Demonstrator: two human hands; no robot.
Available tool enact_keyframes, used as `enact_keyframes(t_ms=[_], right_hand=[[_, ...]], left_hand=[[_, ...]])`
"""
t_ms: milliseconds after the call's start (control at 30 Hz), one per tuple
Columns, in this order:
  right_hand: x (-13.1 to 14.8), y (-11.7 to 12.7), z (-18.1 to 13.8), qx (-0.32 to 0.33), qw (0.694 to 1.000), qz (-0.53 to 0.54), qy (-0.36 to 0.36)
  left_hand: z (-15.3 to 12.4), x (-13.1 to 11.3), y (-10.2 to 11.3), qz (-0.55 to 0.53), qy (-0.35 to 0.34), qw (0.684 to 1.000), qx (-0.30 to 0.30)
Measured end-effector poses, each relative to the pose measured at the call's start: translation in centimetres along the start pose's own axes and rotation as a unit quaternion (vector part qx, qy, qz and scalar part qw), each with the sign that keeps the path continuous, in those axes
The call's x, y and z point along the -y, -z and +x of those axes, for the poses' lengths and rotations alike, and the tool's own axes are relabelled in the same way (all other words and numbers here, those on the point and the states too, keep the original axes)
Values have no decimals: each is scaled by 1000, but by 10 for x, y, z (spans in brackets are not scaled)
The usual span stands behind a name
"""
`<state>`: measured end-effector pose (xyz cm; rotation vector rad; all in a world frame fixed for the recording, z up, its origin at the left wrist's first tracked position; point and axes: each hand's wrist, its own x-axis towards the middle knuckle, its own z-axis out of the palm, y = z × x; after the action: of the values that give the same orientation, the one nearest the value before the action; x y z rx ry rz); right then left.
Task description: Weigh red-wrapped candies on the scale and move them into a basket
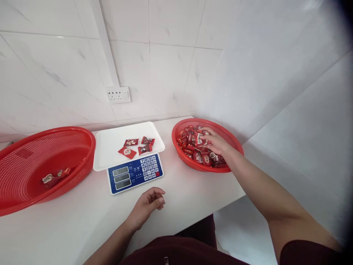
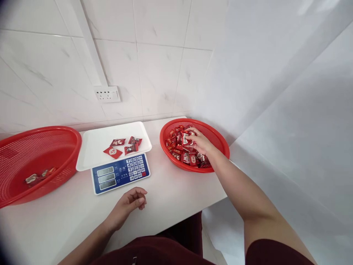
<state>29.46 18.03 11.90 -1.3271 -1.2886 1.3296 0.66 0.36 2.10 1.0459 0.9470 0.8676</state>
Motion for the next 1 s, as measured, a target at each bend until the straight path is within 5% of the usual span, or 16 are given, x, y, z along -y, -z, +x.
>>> enact_keyframes(t_ms=[200,400,533,767,1000], right_hand=[[7,-17,-32,47,994,98,25],[-23,-95,-84,109,989,95,30],[-49,-133,-100,121,987,103,27],[-67,-138,-103,236,934,261,-63],[-91,-144,-109,221,921,298,-122]], left_hand=[[1,-30,-14,-8,-29,999,27],[16,-56,-33,121,-157,980,-30],[24,-52,-32,67,-144,984,-79],[13,-42,-16,-15,-73,995,-63],[-1,-41,-3,49,-34,996,-64]])
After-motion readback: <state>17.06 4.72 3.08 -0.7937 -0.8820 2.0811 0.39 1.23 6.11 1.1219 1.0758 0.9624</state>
